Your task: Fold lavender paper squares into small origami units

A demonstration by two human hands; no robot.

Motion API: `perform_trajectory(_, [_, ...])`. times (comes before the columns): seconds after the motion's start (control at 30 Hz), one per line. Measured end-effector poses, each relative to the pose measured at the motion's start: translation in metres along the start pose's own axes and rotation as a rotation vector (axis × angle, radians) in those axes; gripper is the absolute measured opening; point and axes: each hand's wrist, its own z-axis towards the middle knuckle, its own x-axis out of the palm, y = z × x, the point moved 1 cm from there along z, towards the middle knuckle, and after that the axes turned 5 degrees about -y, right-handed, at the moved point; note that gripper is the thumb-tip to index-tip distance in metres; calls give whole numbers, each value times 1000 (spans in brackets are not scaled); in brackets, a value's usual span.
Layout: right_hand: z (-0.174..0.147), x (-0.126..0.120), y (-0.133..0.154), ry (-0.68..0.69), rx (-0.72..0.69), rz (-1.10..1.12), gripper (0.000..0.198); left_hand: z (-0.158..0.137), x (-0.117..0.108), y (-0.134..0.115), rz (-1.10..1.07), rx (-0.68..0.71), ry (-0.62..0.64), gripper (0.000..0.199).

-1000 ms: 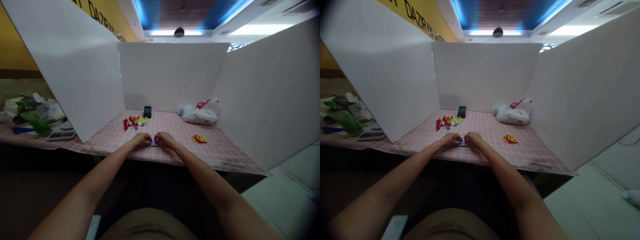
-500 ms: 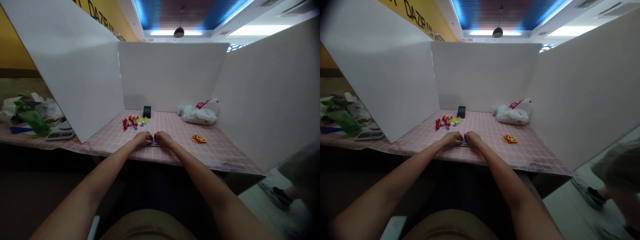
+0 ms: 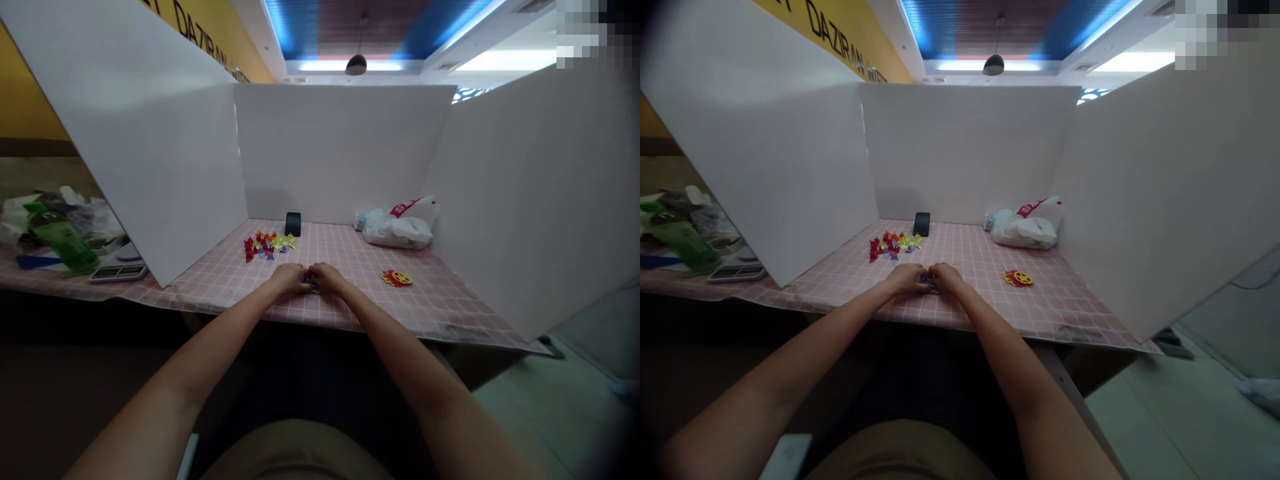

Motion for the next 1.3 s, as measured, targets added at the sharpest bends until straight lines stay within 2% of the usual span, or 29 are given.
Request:
perform_trajectory(0.13, [1,0,-6,-70,38,154,33,-4,2,1,-119,-62,-62,14])
perform_trajectory(0.23, [-3,-10,-10,-197,91,305,30,-7,1,-2,-261,-145,-181,7])
perform_trajectory(0.27, [-7,-15,-10,-268,118,358,24,-9,0,-3,-319,-179,-237,8])
perform_trajectory(0.33, [-17,-25,-6,-404,162,474,31,-15,-4,-9,-452,-254,-351,14])
perform_trajectory(0.43, [-39,-34,14,-478,167,697,40,-37,-11,-25,-704,-349,-462,28])
perform_trajectory(0.57, [-71,-28,55,-340,103,976,49,-80,-16,-56,-980,-412,-492,37])
perform_trajectory(0.73, [-103,-23,89,-254,97,1194,29,-124,-23,-78,-1243,-513,-499,27])
perform_trajectory(0.83, [-117,-27,97,-202,91,1143,22,-142,-29,-82,-1238,-493,-462,22])
perform_trajectory(0.93, [-131,-30,103,-90,83,1090,19,-155,-31,-85,-1263,-513,-438,22])
perform_trajectory(1.13, [-149,-25,110,18,156,1383,20,-170,-21,-90,-1285,-576,-476,21])
perform_trajectory(1.3, [-152,-26,110,-60,181,1414,15,-173,-20,-91,-1394,-579,-467,20])
